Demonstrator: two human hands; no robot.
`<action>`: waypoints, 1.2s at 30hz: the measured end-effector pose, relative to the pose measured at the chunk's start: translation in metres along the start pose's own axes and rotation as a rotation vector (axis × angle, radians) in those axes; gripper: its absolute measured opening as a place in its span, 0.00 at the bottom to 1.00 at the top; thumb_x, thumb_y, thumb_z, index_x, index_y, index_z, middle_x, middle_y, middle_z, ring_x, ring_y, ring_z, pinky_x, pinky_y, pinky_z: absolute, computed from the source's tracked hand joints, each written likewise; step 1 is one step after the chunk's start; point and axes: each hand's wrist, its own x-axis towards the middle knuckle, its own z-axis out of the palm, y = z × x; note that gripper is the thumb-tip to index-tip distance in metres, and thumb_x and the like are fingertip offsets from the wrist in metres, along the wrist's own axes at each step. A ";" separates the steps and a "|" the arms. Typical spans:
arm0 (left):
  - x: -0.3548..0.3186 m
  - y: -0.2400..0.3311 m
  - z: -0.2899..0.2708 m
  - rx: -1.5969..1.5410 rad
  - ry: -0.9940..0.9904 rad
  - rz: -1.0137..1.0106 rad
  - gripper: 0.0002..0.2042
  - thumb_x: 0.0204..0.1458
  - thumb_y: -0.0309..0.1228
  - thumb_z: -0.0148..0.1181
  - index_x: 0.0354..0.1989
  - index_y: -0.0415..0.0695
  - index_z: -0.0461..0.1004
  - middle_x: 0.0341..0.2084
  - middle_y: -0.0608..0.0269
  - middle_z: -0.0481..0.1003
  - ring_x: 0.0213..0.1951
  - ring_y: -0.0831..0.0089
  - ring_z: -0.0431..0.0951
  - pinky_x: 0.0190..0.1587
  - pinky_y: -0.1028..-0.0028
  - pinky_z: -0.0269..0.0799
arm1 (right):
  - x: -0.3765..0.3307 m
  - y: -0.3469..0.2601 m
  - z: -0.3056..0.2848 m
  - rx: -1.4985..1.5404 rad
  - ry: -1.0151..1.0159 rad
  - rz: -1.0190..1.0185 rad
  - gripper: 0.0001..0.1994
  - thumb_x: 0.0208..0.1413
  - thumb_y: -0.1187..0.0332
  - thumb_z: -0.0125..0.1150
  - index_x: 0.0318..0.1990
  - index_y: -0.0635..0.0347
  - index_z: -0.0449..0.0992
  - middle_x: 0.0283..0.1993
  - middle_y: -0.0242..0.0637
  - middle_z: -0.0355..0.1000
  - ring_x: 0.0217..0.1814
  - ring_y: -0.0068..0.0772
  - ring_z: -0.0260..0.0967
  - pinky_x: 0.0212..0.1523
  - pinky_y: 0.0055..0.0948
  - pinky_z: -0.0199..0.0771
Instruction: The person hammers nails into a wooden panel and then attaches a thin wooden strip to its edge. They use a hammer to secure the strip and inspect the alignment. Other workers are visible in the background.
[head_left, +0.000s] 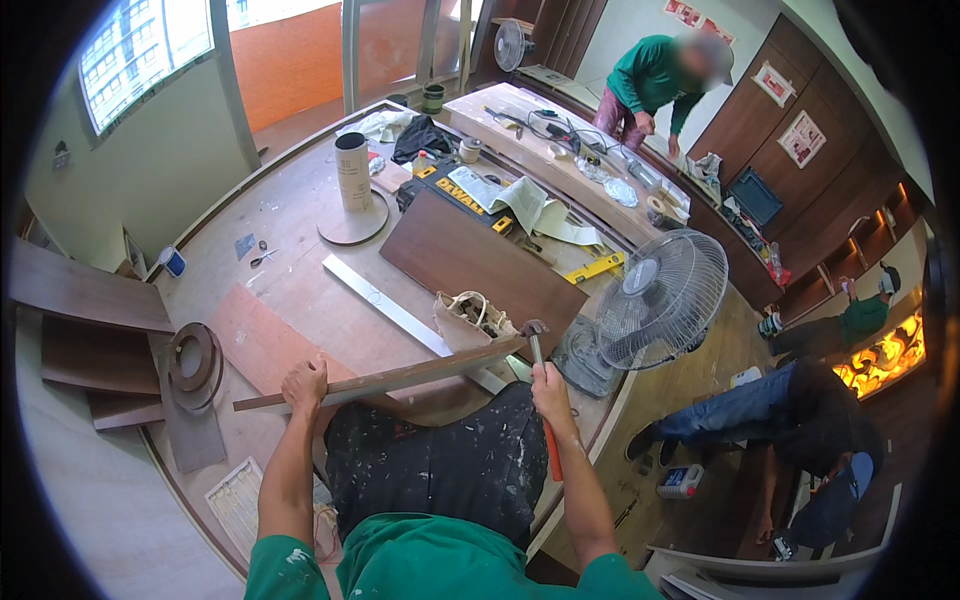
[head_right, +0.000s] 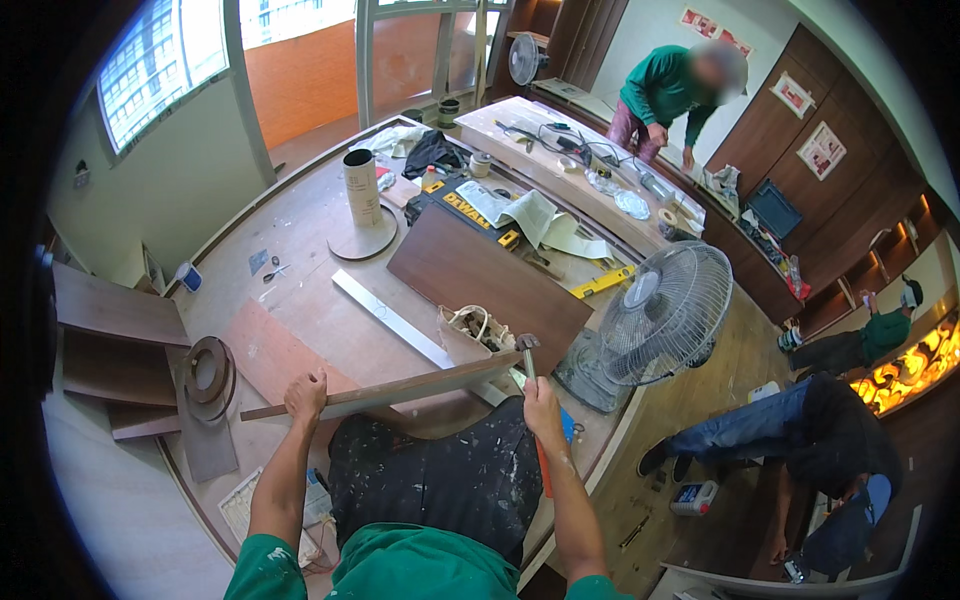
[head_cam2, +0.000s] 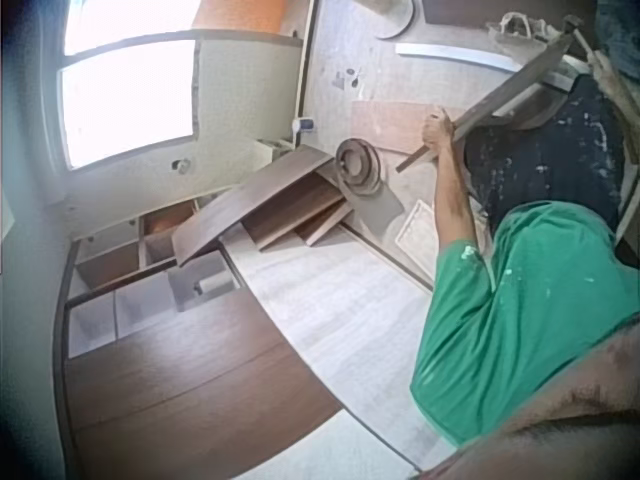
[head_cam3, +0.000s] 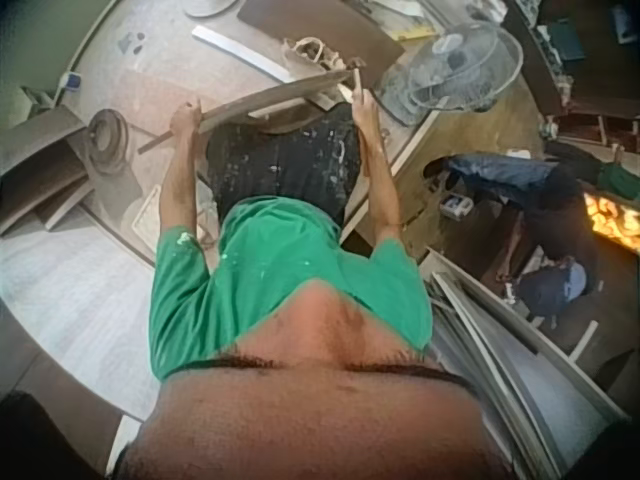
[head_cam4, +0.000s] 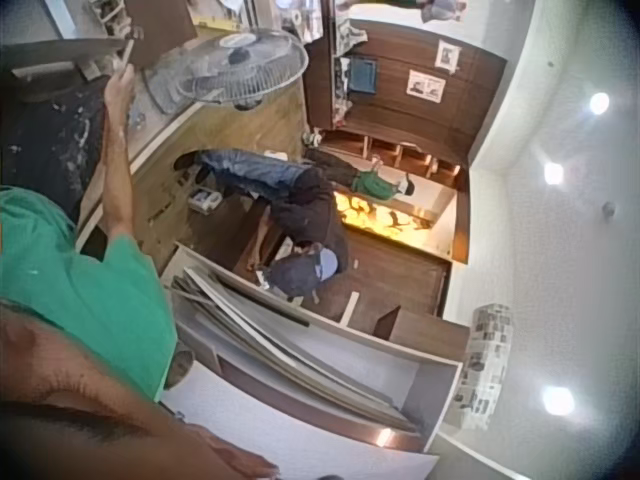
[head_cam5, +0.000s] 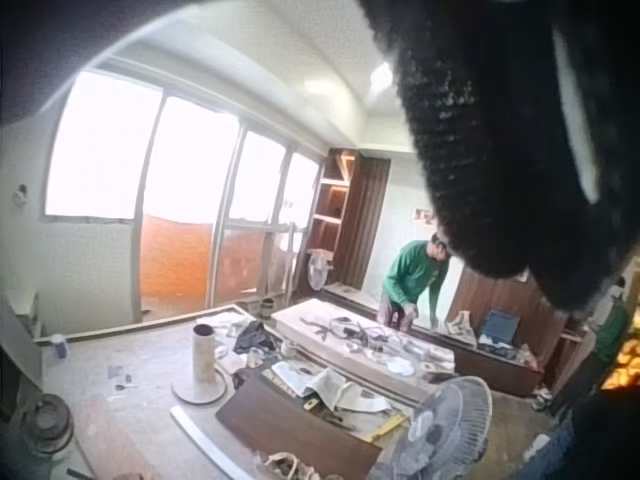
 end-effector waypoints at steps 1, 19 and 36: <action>0.001 0.001 -0.001 -0.001 -0.002 0.000 0.27 0.61 0.55 0.53 0.34 0.44 0.87 0.33 0.44 0.84 0.39 0.47 0.86 0.47 0.54 0.78 | -0.001 -0.003 0.000 0.004 -0.038 0.065 0.19 0.72 0.54 0.49 0.38 0.63 0.74 0.26 0.44 0.71 0.27 0.43 0.70 0.30 0.43 0.69; 0.001 0.000 -0.001 0.004 0.003 -0.001 0.26 0.61 0.55 0.54 0.34 0.44 0.88 0.32 0.44 0.84 0.38 0.46 0.85 0.45 0.53 0.79 | -0.028 -0.024 0.023 -0.103 -0.191 0.016 0.20 0.73 0.55 0.49 0.40 0.65 0.74 0.32 0.52 0.75 0.38 0.55 0.76 0.41 0.49 0.72; 0.005 0.001 -0.002 -0.022 0.024 -0.017 0.25 0.60 0.54 0.54 0.34 0.45 0.88 0.33 0.43 0.84 0.38 0.46 0.85 0.45 0.53 0.79 | -0.049 -0.099 0.036 0.032 -0.308 0.036 0.19 0.72 0.55 0.49 0.44 0.66 0.72 0.40 0.67 0.75 0.48 0.75 0.72 0.44 0.60 0.70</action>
